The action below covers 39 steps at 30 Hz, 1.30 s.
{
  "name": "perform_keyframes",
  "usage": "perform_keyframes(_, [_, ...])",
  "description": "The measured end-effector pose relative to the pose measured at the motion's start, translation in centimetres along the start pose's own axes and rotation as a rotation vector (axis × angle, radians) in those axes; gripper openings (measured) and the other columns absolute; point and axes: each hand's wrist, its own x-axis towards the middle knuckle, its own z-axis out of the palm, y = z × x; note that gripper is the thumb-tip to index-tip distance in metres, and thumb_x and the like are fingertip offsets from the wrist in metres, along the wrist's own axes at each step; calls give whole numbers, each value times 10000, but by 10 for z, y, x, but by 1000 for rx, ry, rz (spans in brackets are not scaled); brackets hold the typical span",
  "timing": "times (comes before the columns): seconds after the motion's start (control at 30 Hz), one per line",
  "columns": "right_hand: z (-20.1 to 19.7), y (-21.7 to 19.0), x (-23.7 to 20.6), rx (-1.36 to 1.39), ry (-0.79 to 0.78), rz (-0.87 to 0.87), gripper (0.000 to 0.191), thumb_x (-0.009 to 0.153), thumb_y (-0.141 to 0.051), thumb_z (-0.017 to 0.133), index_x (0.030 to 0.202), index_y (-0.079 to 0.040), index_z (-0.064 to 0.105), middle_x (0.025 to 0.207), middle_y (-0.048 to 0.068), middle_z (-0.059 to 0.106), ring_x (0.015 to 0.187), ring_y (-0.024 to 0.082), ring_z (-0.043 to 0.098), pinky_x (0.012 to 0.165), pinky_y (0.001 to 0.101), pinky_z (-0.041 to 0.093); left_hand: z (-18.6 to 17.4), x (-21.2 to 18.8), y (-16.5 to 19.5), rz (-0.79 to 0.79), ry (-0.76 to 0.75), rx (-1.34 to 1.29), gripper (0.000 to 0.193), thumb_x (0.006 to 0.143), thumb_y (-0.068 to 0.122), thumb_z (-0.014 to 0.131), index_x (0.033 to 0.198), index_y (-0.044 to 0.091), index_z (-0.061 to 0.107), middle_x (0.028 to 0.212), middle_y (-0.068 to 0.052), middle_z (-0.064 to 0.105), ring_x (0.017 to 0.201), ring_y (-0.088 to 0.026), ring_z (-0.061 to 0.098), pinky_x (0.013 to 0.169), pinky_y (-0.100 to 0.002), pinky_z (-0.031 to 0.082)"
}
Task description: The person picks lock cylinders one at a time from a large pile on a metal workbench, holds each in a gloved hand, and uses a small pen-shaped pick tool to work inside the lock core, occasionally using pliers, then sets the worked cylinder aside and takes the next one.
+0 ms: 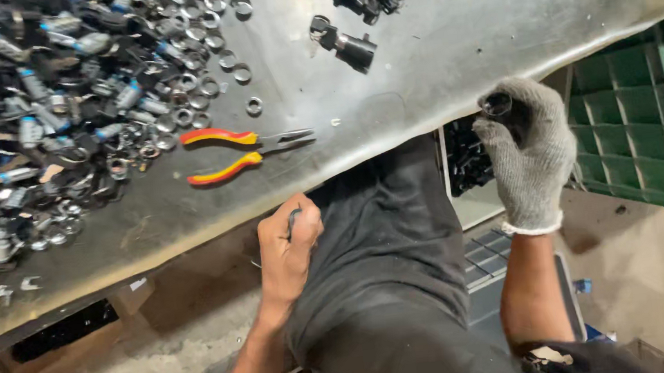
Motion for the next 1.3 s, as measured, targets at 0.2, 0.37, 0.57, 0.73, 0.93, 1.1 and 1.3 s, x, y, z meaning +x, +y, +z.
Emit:
perform_keyframes(0.2, [-21, 112, -35, -398, 75, 104, 390, 939, -7, 785, 1303, -9, 646, 1287, 160, 673, 1180, 266, 676, 1048, 354, 540, 49, 16, -4, 149, 104, 462, 216, 908, 142, 771, 808, 39, 610, 593, -44, 472, 509, -123, 438, 496, -294, 397])
perform_keyframes(0.37, [-41, 173, -39, -416, 23, 262, 425, 908, -130, 791, 1296, -29, 651, 1307, 167, 680, 1212, 329, 673, 1072, 382, 512, 76, 3, 8, 285, 44, 489, 215, 897, 116, 798, 805, 49, 616, 623, -62, 530, 497, -153, 503, 487, -306, 418])
perform_keyframes(0.57, [-42, 198, -27, -556, 237, 50, 681, 871, -19, 811, 1465, 56, 486, 1462, 257, 525, 1341, 396, 530, 1143, 428, 417, 69, -32, 8, 428, 19, 611, 240, 878, 122, 819, 796, 42, 608, 669, -96, 542, 534, -228, 509, 504, -345, 402])
perform_keyframes(0.73, [-37, 125, -51, -99, 380, 1, 484, 985, 125, 688, 1430, -17, 559, 1405, 145, 580, 1238, 242, 625, 1099, 344, 537, 60, -61, 7, 337, 126, 573, 237, 884, 128, 806, 778, 42, 612, 631, -101, 520, 508, -244, 512, 504, -355, 420])
perform_keyframes(0.93, [-17, 22, -38, -60, 136, -233, 307, 1024, 126, 710, 1280, -26, 639, 1300, 92, 630, 1182, 190, 649, 1092, 297, 547, 70, -69, 9, 425, 110, 574, 242, 904, 165, 788, 798, 43, 608, 681, -109, 561, 559, -247, 541, 535, -352, 441])
perform_keyframes(1.1, [42, -14, 16, -47, -133, -192, 409, 912, -50, 784, 1290, -23, 630, 1334, 133, 571, 1119, 230, 620, 957, 322, 554, 83, -65, 8, 343, 19, 464, 226, 891, 163, 790, 803, 36, 626, 652, -116, 546, 523, -240, 495, 520, -347, 428])
perform_keyframes(1.3, [76, -16, 60, -449, -158, -372, 463, 773, -158, 920, 1172, -72, 701, 1240, 151, 604, 1081, 331, 561, 906, 438, 501, 89, -52, -2, 297, 27, 444, 224, 892, 159, 788, 808, 34, 623, 645, -107, 544, 525, -212, 494, 519, -329, 427])
